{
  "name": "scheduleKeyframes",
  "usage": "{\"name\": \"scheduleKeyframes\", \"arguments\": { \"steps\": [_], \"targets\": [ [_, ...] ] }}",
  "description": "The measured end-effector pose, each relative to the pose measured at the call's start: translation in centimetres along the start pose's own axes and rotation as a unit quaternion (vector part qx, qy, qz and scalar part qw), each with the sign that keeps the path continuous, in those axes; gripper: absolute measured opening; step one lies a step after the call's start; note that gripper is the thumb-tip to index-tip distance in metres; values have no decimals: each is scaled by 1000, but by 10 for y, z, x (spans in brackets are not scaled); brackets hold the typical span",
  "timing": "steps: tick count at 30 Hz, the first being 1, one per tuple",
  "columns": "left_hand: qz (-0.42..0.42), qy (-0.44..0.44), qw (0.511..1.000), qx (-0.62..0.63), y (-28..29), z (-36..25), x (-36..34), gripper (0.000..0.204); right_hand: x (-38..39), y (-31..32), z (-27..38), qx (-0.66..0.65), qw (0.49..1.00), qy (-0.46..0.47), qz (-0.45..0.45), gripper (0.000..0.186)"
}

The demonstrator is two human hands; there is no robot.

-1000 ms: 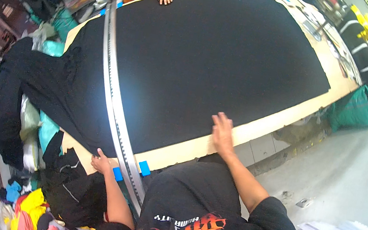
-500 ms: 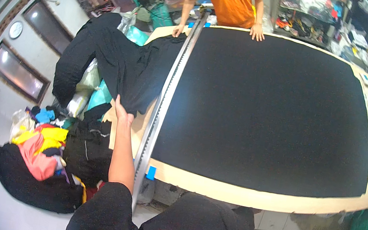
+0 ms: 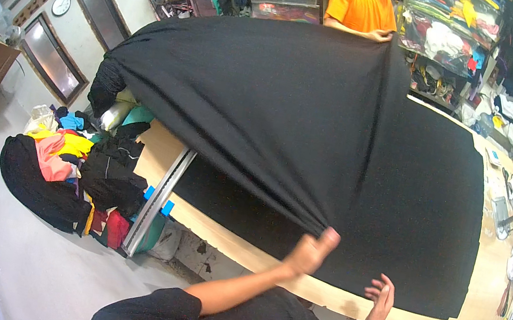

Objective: The person aligns a large black fabric on a table and uses a rotary cutter with a straightedge to cut the fabric into sections. A coworker assists by holding and smoothing the fabric. The person repeatedly repositions the fabric and cuts along the straightedge.

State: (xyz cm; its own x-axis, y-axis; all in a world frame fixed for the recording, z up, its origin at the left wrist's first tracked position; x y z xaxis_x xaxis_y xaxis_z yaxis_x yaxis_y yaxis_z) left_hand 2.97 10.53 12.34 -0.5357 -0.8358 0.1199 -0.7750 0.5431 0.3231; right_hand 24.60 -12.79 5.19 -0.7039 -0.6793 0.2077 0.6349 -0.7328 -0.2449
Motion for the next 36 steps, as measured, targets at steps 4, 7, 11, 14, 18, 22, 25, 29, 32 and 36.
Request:
{"name": "scheduleKeyframes", "arguments": {
  "steps": [4,7,11,14,18,22,25,29,32,36],
  "targets": [
    [235,12,972,23,-173,-8,36,77,-11,-58,35,-272,947,-95,144,99],
    [300,-38,953,-34,-238,-15,39,79,-27,2,39,-222,972,-66,-37,60],
    [299,-39,952,-59,-277,-23,26,86,-41,53,45,-328,940,-92,1,39],
    [300,-4,954,2,-313,-33,29,92,-48,107,51,-250,964,-75,-54,45],
    [362,31,928,79,-372,-49,45,88,-68,161,91,-205,979,-17,5,54],
    [161,163,960,161,-361,-14,11,95,-82,234,108,-168,984,-67,-5,70],
    [-67,208,883,415,-318,26,-47,54,-76,277,122,-63,996,-49,24,50],
    [-251,190,858,406,-183,79,-110,62,-62,299,117,47,993,-62,87,49],
    [-398,193,844,303,-68,102,-109,65,-55,311,105,81,992,-68,64,53],
    [-433,129,882,133,-59,76,-90,75,-61,308,87,99,992,-63,46,32]
  ]
}}
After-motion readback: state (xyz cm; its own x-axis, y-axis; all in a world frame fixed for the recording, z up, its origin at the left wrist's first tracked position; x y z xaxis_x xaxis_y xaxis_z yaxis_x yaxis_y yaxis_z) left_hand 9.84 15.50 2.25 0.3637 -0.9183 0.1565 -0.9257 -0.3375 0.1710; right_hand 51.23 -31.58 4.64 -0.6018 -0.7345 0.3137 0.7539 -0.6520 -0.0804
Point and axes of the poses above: each hand's wrist, its own x-axis away from the middle knuckle, its own y-axis out of the back of the hand, z = x × y, the point moved 10 cm from there along -x, towards the middle knuckle, and after that the axes turned 13 degrees about -x, right-handed, at the moved point
